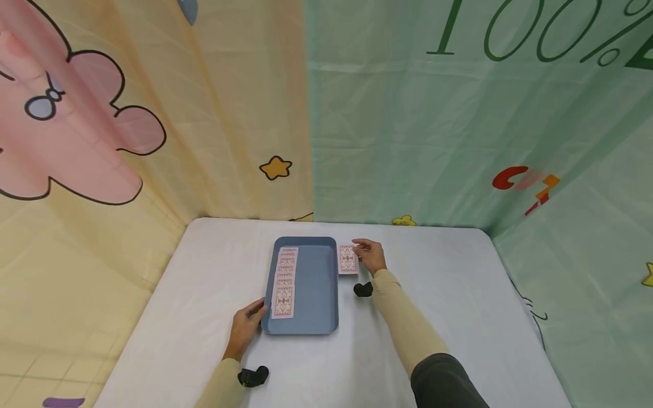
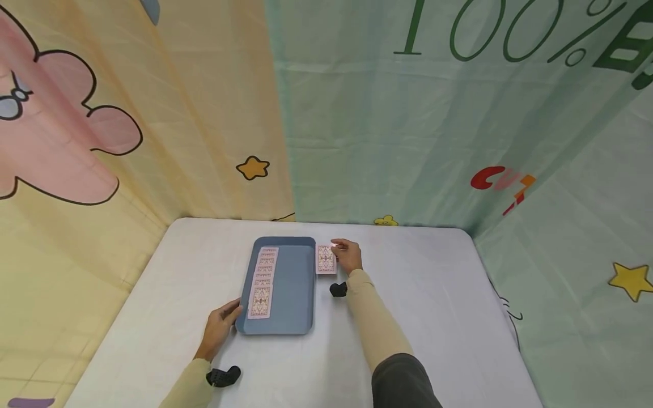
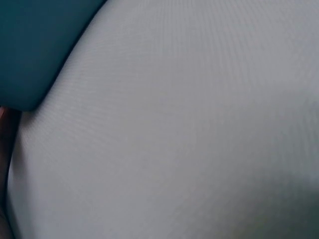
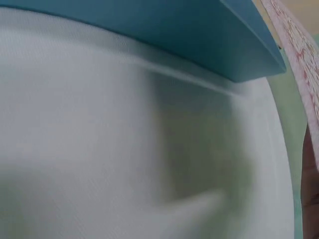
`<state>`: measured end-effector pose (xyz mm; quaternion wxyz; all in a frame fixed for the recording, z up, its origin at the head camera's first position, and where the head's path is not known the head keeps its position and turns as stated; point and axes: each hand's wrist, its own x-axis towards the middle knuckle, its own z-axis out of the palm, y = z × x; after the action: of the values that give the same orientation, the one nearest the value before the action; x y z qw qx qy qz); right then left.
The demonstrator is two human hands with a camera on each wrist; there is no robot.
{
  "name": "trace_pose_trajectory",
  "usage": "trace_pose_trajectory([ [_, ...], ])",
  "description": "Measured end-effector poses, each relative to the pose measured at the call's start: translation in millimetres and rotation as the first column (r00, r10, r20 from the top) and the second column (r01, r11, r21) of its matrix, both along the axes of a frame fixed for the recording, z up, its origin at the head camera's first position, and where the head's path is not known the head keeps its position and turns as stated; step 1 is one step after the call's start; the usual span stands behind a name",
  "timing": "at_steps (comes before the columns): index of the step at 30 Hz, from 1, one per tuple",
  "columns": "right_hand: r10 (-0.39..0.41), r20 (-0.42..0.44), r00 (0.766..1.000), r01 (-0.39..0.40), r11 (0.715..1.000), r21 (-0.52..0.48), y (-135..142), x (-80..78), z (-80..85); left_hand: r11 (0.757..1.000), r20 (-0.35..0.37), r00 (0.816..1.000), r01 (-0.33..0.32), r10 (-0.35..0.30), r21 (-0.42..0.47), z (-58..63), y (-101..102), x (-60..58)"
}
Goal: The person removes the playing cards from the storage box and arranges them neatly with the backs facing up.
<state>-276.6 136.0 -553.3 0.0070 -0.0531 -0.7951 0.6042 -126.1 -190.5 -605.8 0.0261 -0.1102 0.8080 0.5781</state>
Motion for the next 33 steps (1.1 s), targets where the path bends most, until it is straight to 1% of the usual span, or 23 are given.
trace_pose_trajectory([
  [8, -0.015, 0.041, 0.999, 0.013, 0.999, 0.042, 12.7, -9.9, -5.9, 1.000, -0.013, 1.000, 0.001, -0.001, -0.002, -0.1, 2.3, -0.9],
  [16, -0.032, 0.129, 0.991, 0.023, 0.997, 0.067, 18.6, -20.0, -11.6, 1.000, -0.008, 1.000, -0.004, 0.004, 0.004, -1.3, 1.2, 0.7],
  [25, -0.026, 0.211, 0.977, 0.002, 0.993, 0.114, 21.4, -20.0, -20.7, 1.000, -0.018, 1.000, -0.010, 0.010, -0.029, -5.3, 0.7, 7.2],
  [30, -0.033, 0.203, 0.979, 0.003, 0.989, 0.150, 21.4, -24.9, -22.6, 1.000, -0.032, 0.999, 0.005, -0.006, -0.028, -4.5, 1.2, 4.7],
  [33, -0.024, 0.202, 0.979, -0.013, 0.984, 0.180, 20.0, -30.9, -24.8, 0.999, -0.033, 0.999, -0.002, 0.001, -0.033, -2.3, -0.4, 2.1],
])
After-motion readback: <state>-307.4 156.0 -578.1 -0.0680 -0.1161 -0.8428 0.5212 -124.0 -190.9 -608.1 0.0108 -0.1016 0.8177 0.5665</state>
